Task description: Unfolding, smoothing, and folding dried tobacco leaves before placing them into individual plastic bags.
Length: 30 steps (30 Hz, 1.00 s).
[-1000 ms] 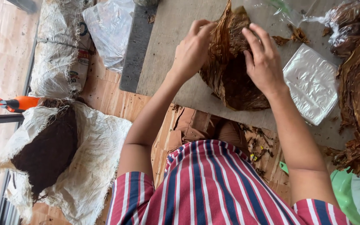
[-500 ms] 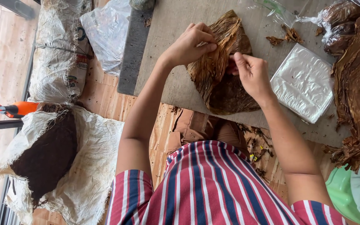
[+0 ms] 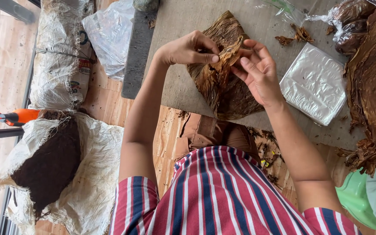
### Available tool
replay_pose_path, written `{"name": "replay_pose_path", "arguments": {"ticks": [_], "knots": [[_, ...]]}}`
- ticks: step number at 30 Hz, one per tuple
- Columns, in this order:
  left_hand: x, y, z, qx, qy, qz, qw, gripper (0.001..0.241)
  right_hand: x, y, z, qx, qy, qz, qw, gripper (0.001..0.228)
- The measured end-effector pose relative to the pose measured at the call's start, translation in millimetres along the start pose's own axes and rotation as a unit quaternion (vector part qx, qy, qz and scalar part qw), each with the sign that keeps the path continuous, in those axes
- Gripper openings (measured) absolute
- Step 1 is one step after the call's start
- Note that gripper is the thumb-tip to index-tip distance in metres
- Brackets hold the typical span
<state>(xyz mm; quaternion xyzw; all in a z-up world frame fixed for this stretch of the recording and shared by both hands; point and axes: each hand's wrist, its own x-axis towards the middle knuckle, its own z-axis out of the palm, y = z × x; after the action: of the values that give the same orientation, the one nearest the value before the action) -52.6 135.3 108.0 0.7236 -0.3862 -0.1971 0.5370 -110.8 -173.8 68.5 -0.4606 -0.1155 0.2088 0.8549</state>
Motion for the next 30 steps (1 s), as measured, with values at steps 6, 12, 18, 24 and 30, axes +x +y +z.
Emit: {"name": "replay_pose_path", "arguments": {"ticks": [6,12,18,24,30], "knots": [[-17,22,-4,-0.054,-0.024,0.063,0.996,0.058,-33,4,63,-0.29,-0.051,-0.013,0.956,0.105],[-73,60,30,0.131,0.096,-0.034,0.986,0.062,-32,46,51,-0.625,-0.01,-0.094,0.774,0.029],[-122,59,128,0.298,0.235,0.11,0.919,0.022,-25,16,51,-0.653,-0.057,-0.39,0.647,0.003],[-137,87,155,0.218,0.351,0.104,0.905,0.023,-60,12,41,-0.571,-0.17,-0.357,0.719,0.025],[-88,140,84,0.04,0.397,0.057,0.915,0.04,8,-87,53,-0.607,-0.089,-0.302,0.729,0.019]]}}
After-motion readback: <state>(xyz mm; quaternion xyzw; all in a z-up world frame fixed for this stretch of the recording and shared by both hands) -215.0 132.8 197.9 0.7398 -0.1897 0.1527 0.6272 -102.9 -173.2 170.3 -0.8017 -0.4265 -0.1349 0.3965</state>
